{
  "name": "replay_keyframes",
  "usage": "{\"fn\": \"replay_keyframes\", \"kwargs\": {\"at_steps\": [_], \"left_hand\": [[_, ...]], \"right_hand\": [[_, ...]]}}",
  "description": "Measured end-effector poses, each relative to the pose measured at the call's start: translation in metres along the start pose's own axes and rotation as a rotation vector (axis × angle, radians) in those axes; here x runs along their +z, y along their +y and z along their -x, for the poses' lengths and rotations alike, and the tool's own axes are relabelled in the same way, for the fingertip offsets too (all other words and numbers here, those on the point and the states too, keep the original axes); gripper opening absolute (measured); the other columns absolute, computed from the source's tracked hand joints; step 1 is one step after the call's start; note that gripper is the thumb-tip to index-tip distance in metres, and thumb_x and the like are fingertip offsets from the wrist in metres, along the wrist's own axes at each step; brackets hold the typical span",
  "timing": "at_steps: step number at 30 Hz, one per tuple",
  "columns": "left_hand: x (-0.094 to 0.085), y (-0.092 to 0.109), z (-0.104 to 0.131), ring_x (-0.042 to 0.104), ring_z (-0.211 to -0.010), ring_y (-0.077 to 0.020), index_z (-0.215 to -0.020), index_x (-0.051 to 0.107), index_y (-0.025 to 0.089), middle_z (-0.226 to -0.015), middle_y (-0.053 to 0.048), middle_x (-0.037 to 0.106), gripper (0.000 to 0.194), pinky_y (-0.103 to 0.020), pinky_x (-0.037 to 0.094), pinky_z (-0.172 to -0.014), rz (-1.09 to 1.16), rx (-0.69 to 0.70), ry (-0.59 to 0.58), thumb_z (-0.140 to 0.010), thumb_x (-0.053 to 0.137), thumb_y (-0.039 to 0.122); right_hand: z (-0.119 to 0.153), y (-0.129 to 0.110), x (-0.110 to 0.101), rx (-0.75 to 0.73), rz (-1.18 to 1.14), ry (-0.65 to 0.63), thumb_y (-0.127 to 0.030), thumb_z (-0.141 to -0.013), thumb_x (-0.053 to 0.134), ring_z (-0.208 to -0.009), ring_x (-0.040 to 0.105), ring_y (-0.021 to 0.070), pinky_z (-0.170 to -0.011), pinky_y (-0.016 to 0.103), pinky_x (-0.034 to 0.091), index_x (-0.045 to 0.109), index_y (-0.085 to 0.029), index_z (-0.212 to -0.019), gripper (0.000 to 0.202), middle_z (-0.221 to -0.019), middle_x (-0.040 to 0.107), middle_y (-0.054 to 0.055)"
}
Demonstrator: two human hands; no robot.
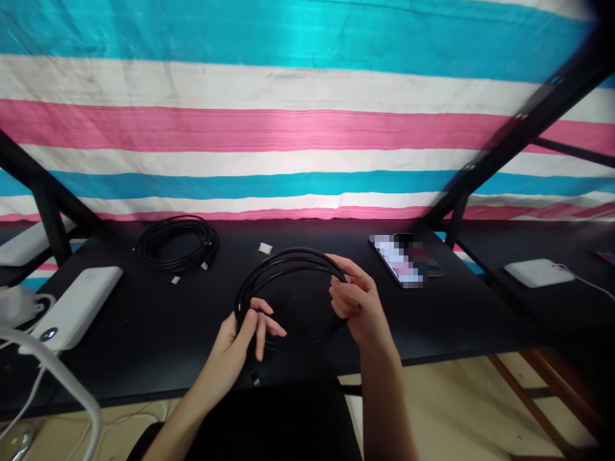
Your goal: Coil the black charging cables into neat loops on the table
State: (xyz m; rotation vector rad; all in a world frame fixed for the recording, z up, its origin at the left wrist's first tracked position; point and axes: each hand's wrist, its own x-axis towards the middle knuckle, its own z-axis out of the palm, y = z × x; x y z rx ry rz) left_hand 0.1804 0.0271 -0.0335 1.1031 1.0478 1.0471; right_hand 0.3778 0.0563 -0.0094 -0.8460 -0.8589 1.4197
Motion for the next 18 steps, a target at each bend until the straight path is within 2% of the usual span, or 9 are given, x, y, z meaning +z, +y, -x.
{"fn": "replay_keyframes", "kwargs": {"at_steps": [3, 7, 10, 12, 15, 18], "left_hand": [[-0.005, 0.001, -0.001, 0.064, -0.062, -0.0169, -0.086, 0.054, 0.018, -0.045, 0.003, 0.057, 0.04, -0.027, 0.047, -0.069, 0.083, 0.0, 0.04, -0.084, 0.051, 0.058], [-0.01, 0.005, -0.005, 0.041, -0.035, -0.0075, -0.081, 0.052, 0.018, -0.034, 0.011, 0.035, 0.035, -0.019, 0.033, -0.046, 0.209, -0.021, 0.107, -0.085, 0.054, 0.053], [-0.012, 0.007, -0.006, 0.023, -0.031, -0.0035, -0.079, 0.051, 0.018, -0.036, 0.013, 0.027, 0.034, -0.018, 0.022, -0.041, 0.311, -0.027, 0.137, -0.085, 0.055, 0.051], [-0.013, 0.005, -0.005, 0.018, -0.032, -0.003, -0.08, 0.051, 0.018, -0.037, 0.013, 0.026, 0.034, -0.018, 0.018, -0.039, 0.35, -0.027, 0.144, -0.086, 0.054, 0.051], [-0.015, 0.0, -0.003, 0.024, -0.033, -0.0036, -0.084, 0.053, 0.017, -0.04, 0.012, 0.028, 0.034, -0.018, 0.019, -0.04, 0.306, 0.015, 0.132, -0.089, 0.049, 0.05], [-0.019, -0.004, -0.003, 0.042, -0.038, -0.0066, -0.088, 0.055, 0.016, -0.041, 0.009, 0.036, 0.034, -0.018, 0.028, -0.044, 0.2, 0.067, 0.1, -0.091, 0.045, 0.049]], "right_hand": [[0.002, 0.001, 0.002, 0.085, -0.004, -0.07, -0.025, -0.076, 0.067, -0.04, 0.011, 0.0026, -0.036, 0.017, 0.008, 0.065, -0.023, -0.105, 0.029, -0.052, 0.022, -0.011], [0.001, 0.007, 0.004, 0.11, 0.02, -0.139, -0.027, -0.08, 0.066, -0.042, 0.013, 0.0024, -0.038, 0.017, 0.01, 0.064, -0.023, -0.103, 0.024, -0.055, 0.023, -0.011], [-0.003, 0.015, 0.003, 0.082, 0.072, -0.14, -0.029, -0.082, 0.064, -0.041, 0.02, 0.0031, -0.038, 0.017, 0.02, 0.063, -0.024, -0.108, 0.026, -0.054, 0.027, -0.011], [-0.006, 0.02, 0.003, 0.048, 0.129, -0.112, -0.03, -0.082, 0.065, -0.041, 0.027, 0.004, -0.04, 0.019, 0.027, 0.062, -0.024, -0.109, 0.029, -0.054, 0.033, -0.01], [-0.01, 0.024, 0.004, 0.034, 0.222, -0.095, -0.032, -0.081, 0.065, -0.041, 0.027, 0.0036, -0.04, 0.019, 0.026, 0.062, -0.023, -0.108, 0.028, -0.056, 0.035, -0.009], [-0.01, 0.025, 0.003, 0.043, 0.284, -0.096, -0.032, -0.079, 0.068, -0.044, 0.022, 0.0034, -0.039, 0.019, 0.02, 0.063, -0.023, -0.109, 0.032, -0.06, 0.036, -0.008]]}}
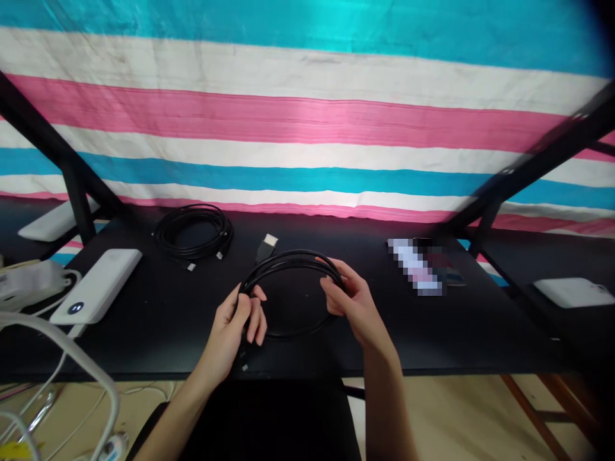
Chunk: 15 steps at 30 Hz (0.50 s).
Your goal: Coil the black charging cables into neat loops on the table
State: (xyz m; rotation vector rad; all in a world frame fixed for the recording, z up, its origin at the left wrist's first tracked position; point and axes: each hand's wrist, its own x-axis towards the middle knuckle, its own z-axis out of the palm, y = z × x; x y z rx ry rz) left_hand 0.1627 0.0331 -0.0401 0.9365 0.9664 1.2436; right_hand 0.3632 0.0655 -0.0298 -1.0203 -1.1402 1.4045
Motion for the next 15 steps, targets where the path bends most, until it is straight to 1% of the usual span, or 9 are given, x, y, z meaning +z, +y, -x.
{"fn": "replay_keyframes", "kwargs": {"at_steps": [2, 4, 7, 9, 12, 15], "left_hand": [[-0.004, 0.0, -0.002, 0.052, -0.045, -0.0104, -0.09, 0.056, 0.016, -0.043, 0.007, 0.042, 0.035, -0.02, 0.035, -0.049, -0.061, 0.021, -0.015, -0.092, 0.044, 0.049], [-0.008, 0.0, -0.004, 0.058, -0.053, -0.014, -0.094, 0.056, 0.016, -0.044, 0.006, 0.046, 0.036, -0.023, 0.04, -0.055, -0.104, 0.034, -0.025, -0.092, 0.043, 0.049], [-0.012, -0.001, -0.005, 0.062, -0.061, -0.017, -0.102, 0.055, 0.017, -0.044, 0.005, 0.05, 0.036, -0.026, 0.043, -0.062, -0.151, 0.045, -0.059, -0.093, 0.04, 0.048], [-0.015, -0.001, -0.005, 0.062, -0.063, -0.0173, -0.104, 0.054, 0.018, -0.047, 0.005, 0.053, 0.034, -0.027, 0.044, -0.067, -0.214, 0.046, -0.086, -0.094, 0.038, 0.047], [-0.021, 0.008, -0.007, 0.06, -0.068, -0.016, -0.095, 0.057, 0.02, -0.059, 0.002, 0.061, 0.028, -0.028, 0.043, -0.074, -0.407, 0.059, -0.105, -0.094, 0.041, 0.043], [-0.026, 0.025, -0.013, 0.059, -0.074, -0.0163, -0.08, 0.059, 0.02, -0.072, -0.001, 0.064, 0.027, -0.026, 0.042, -0.076, -0.565, 0.14, -0.076, -0.091, 0.047, 0.042]], "right_hand": [[0.001, 0.0, -0.001, -0.035, -0.023, -0.016, -0.032, -0.079, 0.068, -0.046, 0.022, 0.0041, -0.04, 0.019, 0.02, 0.063, -0.025, -0.112, 0.034, -0.061, 0.036, -0.008], [0.002, 0.0, -0.003, -0.085, -0.081, -0.02, -0.033, -0.081, 0.066, -0.045, 0.021, 0.0049, -0.04, 0.019, 0.019, 0.062, -0.026, -0.114, 0.034, -0.058, 0.032, -0.008], [0.003, 0.001, -0.005, -0.126, -0.113, 0.035, -0.033, -0.083, 0.064, -0.043, 0.018, 0.0053, -0.039, 0.019, 0.015, 0.063, -0.026, -0.114, 0.031, -0.054, 0.026, -0.009], [0.002, 0.002, -0.005, -0.128, -0.106, 0.083, -0.033, -0.082, 0.065, -0.043, 0.016, 0.0051, -0.038, 0.019, 0.013, 0.066, -0.025, -0.111, 0.029, -0.053, 0.025, -0.009], [0.001, 0.001, -0.005, -0.126, -0.096, 0.122, -0.033, -0.08, 0.067, -0.042, 0.015, 0.0048, -0.037, 0.019, 0.012, 0.068, -0.024, -0.107, 0.028, -0.053, 0.025, -0.009], [0.0, -0.002, 0.0, -0.149, -0.113, 0.101, -0.032, -0.081, 0.066, -0.042, 0.016, 0.0049, -0.038, 0.02, 0.014, 0.068, -0.025, -0.108, 0.028, -0.053, 0.025, -0.009]]}}
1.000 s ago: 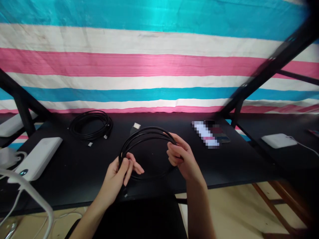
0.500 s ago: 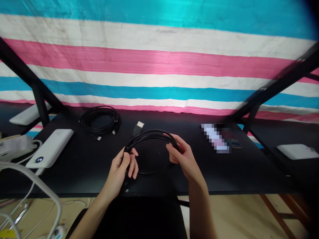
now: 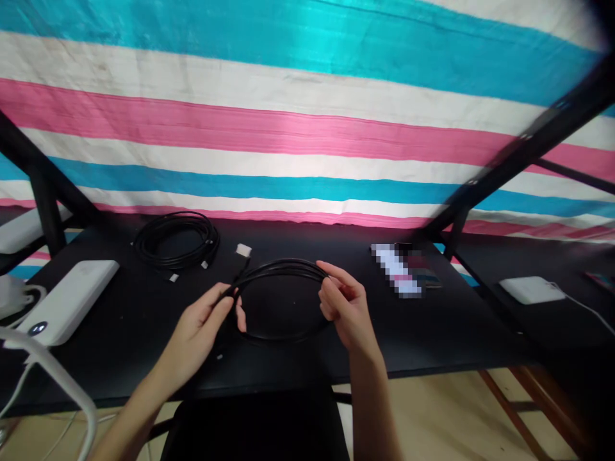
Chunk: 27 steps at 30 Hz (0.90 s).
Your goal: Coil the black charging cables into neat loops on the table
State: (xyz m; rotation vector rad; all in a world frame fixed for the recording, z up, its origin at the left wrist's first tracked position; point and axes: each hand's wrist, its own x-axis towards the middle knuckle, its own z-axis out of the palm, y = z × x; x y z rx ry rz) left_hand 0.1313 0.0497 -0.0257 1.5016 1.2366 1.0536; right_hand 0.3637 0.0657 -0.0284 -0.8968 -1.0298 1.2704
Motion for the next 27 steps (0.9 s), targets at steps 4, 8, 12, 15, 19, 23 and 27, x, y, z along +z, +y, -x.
{"fn": "replay_keyframes", "kwargs": {"at_steps": [4, 8, 12, 15, 19, 23, 27], "left_hand": [[-0.007, 0.017, -0.011, 0.059, -0.066, -0.0158, -0.074, 0.055, 0.02, -0.059, 0.002, 0.056, 0.029, -0.025, 0.045, -0.069, 0.056, 0.051, 0.114, -0.092, 0.044, 0.039], [0.005, 0.022, -0.015, 0.052, -0.048, -0.0116, -0.071, 0.049, 0.02, -0.054, 0.005, 0.048, 0.03, -0.022, 0.04, -0.048, 0.264, 0.036, 0.276, -0.092, 0.044, 0.041], [0.024, 0.017, -0.014, 0.04, -0.041, -0.0066, -0.076, 0.05, 0.018, -0.053, 0.007, 0.038, 0.033, -0.018, 0.029, -0.039, 0.505, -0.06, 0.401, -0.09, 0.047, 0.048], [0.039, 0.012, -0.009, 0.033, -0.04, -0.0039, -0.073, 0.048, 0.017, -0.053, 0.008, 0.034, 0.039, -0.016, 0.026, -0.039, 0.628, -0.146, 0.435, -0.088, 0.047, 0.052], [0.053, 0.008, -0.003, 0.032, -0.04, -0.0037, -0.068, 0.042, 0.017, -0.054, 0.008, 0.034, 0.044, -0.017, 0.025, -0.04, 0.682, -0.178, 0.4, -0.088, 0.044, 0.056], [0.057, 0.0, -0.002, 0.05, -0.049, -0.0078, -0.071, 0.042, 0.019, -0.056, 0.008, 0.041, 0.037, -0.02, 0.038, -0.049, 0.564, -0.19, 0.346, -0.087, 0.051, 0.051], [0.048, -0.012, -0.006, 0.063, -0.08, -0.0156, -0.086, 0.051, 0.018, -0.074, 0.002, 0.057, 0.027, -0.029, 0.046, -0.081, 0.382, -0.197, 0.3, -0.083, 0.059, 0.044]], "right_hand": [[-0.001, 0.001, 0.013, -0.006, -0.12, -0.096, -0.031, -0.085, 0.063, -0.043, 0.019, 0.0046, -0.04, 0.019, 0.019, 0.064, -0.027, -0.113, 0.028, -0.054, 0.026, -0.01], [0.001, 0.007, 0.024, 0.011, -0.079, -0.162, -0.036, -0.089, 0.056, -0.044, 0.035, 0.0053, -0.045, 0.02, 0.036, 0.063, -0.023, -0.106, 0.022, -0.055, 0.038, -0.008], [0.0, 0.01, 0.025, 0.044, 0.068, -0.166, -0.036, -0.088, 0.057, -0.05, 0.051, 0.0079, -0.059, 0.026, 0.05, 0.063, -0.019, -0.1, 0.022, -0.054, 0.041, -0.008], [-0.005, 0.009, 0.023, 0.053, 0.148, -0.107, -0.038, -0.087, 0.057, -0.053, 0.057, 0.0105, -0.053, 0.024, 0.052, 0.06, -0.019, -0.103, 0.026, -0.055, 0.044, -0.008], [-0.008, 0.006, 0.024, 0.094, 0.148, -0.054, -0.043, -0.086, 0.057, -0.05, 0.058, 0.0111, -0.038, 0.02, 0.05, 0.057, -0.02, -0.106, 0.031, -0.059, 0.047, -0.007], [-0.005, 0.002, 0.027, 0.107, 0.056, -0.036, -0.041, -0.082, 0.063, -0.041, 0.053, 0.0091, -0.027, 0.014, 0.037, 0.059, -0.02, -0.101, 0.029, -0.054, 0.043, -0.008], [-0.002, -0.001, 0.026, 0.1, -0.151, -0.065, -0.044, -0.08, 0.065, -0.03, 0.024, 0.0013, -0.027, 0.011, 0.014, 0.063, -0.019, -0.09, 0.027, -0.047, 0.032, -0.011]]}}
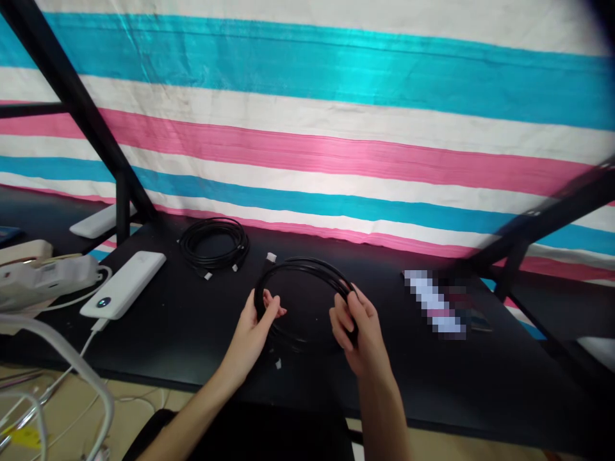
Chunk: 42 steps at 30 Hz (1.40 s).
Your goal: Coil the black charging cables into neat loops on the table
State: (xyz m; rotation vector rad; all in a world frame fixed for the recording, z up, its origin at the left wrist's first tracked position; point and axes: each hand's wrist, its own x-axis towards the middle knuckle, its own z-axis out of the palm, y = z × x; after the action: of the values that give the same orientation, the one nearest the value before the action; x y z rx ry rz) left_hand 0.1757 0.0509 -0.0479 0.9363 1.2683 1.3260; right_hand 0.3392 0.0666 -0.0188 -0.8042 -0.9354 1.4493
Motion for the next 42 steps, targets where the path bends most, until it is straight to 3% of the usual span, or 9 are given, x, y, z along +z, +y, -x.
{"fn": "replay_keyframes", "kwargs": {"at_steps": [3, 7, 11, 16, 21, 24, 30, 37, 42], "left_hand": [[-0.01, 0.0, -0.005, 0.061, -0.081, -0.0164, -0.085, 0.055, 0.017, -0.078, -0.001, 0.061, 0.024, -0.03, 0.045, -0.081, -0.099, 0.059, -0.059, -0.084, 0.057, 0.041], [-0.021, 0.001, -0.008, 0.059, -0.075, -0.0158, -0.08, 0.058, 0.016, -0.075, -0.002, 0.061, 0.022, -0.028, 0.046, -0.074, -0.194, 0.132, -0.091, -0.084, 0.057, 0.038], [-0.03, -0.003, -0.011, 0.061, -0.081, -0.017, -0.091, 0.059, 0.016, -0.084, -0.003, 0.063, 0.024, -0.029, 0.048, -0.076, -0.216, 0.132, -0.055, -0.08, 0.062, 0.037], [-0.038, -0.005, -0.008, 0.062, -0.086, -0.0179, -0.113, 0.055, 0.019, -0.1, -0.006, 0.062, 0.039, -0.034, 0.05, -0.081, -0.338, 0.186, 0.021, -0.079, 0.064, 0.036], [-0.034, 0.005, 0.006, 0.05, -0.118, -0.0249, -0.135, 0.04, 0.025, -0.128, -0.011, 0.05, 0.06, -0.043, 0.041, -0.099, -0.468, 0.477, 0.164, -0.079, 0.065, 0.029], [-0.034, 0.019, 0.01, 0.044, -0.125, -0.0277, -0.13, 0.048, 0.027, -0.134, -0.01, 0.046, 0.055, -0.043, 0.038, -0.102, -0.591, 0.666, 0.166, -0.078, 0.067, 0.026], [-0.038, 0.031, -0.003, 0.059, -0.082, -0.0173, -0.098, 0.064, 0.023, -0.091, -0.003, 0.063, 0.016, -0.029, 0.048, -0.076, -0.568, 0.641, 0.123, -0.082, 0.063, 0.026], [-0.038, 0.033, -0.01, 0.056, -0.071, -0.0149, -0.103, 0.067, 0.022, -0.087, -0.003, 0.061, 0.021, -0.025, 0.047, -0.069, -0.642, 0.613, 0.091, -0.085, 0.057, 0.027], [-0.04, 0.035, -0.011, 0.055, -0.064, -0.0124, -0.102, 0.068, 0.022, -0.1, -0.005, 0.061, 0.022, -0.022, 0.046, -0.054, -0.547, 0.546, 0.146, -0.084, 0.057, 0.03]], "right_hand": [[0.002, -0.002, -0.005, -0.008, -0.016, -0.058, -0.047, -0.081, 0.063, -0.034, 0.012, 0.0016, -0.031, 0.014, 0.01, 0.067, -0.018, -0.084, 0.03, -0.042, 0.023, -0.012], [0.006, -0.001, -0.013, -0.02, 0.174, -0.092, -0.044, -0.077, 0.068, -0.037, 0.013, 0.0027, -0.035, 0.018, 0.009, 0.071, -0.015, -0.083, 0.03, -0.041, 0.023, -0.011], [0.01, -0.006, -0.012, -0.054, 0.185, -0.003, -0.041, -0.068, 0.075, -0.038, 0.012, 0.003, -0.036, 0.018, 0.008, 0.073, -0.018, -0.087, 0.03, -0.044, 0.023, -0.01], [0.014, -0.015, -0.006, -0.157, 0.1, 0.103, -0.043, -0.073, 0.071, -0.039, 0.009, 0.0046, -0.038, 0.02, 0.007, 0.074, -0.023, -0.084, 0.023, -0.042, 0.018, -0.011], [0.017, -0.009, 0.001, -0.189, 0.228, 0.071, -0.037, -0.074, 0.069, -0.037, 0.017, 0.0062, -0.038, 0.023, 0.012, 0.076, -0.021, -0.089, 0.023, -0.04, 0.027, -0.008], [0.016, -0.004, 0.007, -0.161, 0.113, -0.002, -0.035, -0.076, 0.064, -0.036, 0.019, 0.0065, -0.038, 0.023, 0.012, 0.076, -0.019, -0.091, 0.025, -0.038, 0.024, -0.009], [0.01, 0.0, 0.013, -0.111, 0.09, 0.022, -0.035, -0.087, 0.057, -0.038, 0.028, 0.0057, -0.037, 0.022, 0.013, 0.072, -0.019, -0.102, 0.027, -0.047, 0.041, -0.005], [0.009, 0.001, 0.008, -0.113, 0.108, 0.045, -0.042, -0.087, 0.055, -0.046, 0.048, 0.0075, -0.038, 0.02, 0.04, 0.068, -0.023, -0.099, 0.026, -0.075, 0.061, 0.001], [0.003, 0.0, 0.002, -0.113, 0.034, 0.222, -0.046, -0.083, 0.06, -0.059, 0.051, 0.0081, -0.044, 0.022, 0.053, 0.065, -0.026, -0.093, 0.024, -0.103, 0.059, 0.001]]}}
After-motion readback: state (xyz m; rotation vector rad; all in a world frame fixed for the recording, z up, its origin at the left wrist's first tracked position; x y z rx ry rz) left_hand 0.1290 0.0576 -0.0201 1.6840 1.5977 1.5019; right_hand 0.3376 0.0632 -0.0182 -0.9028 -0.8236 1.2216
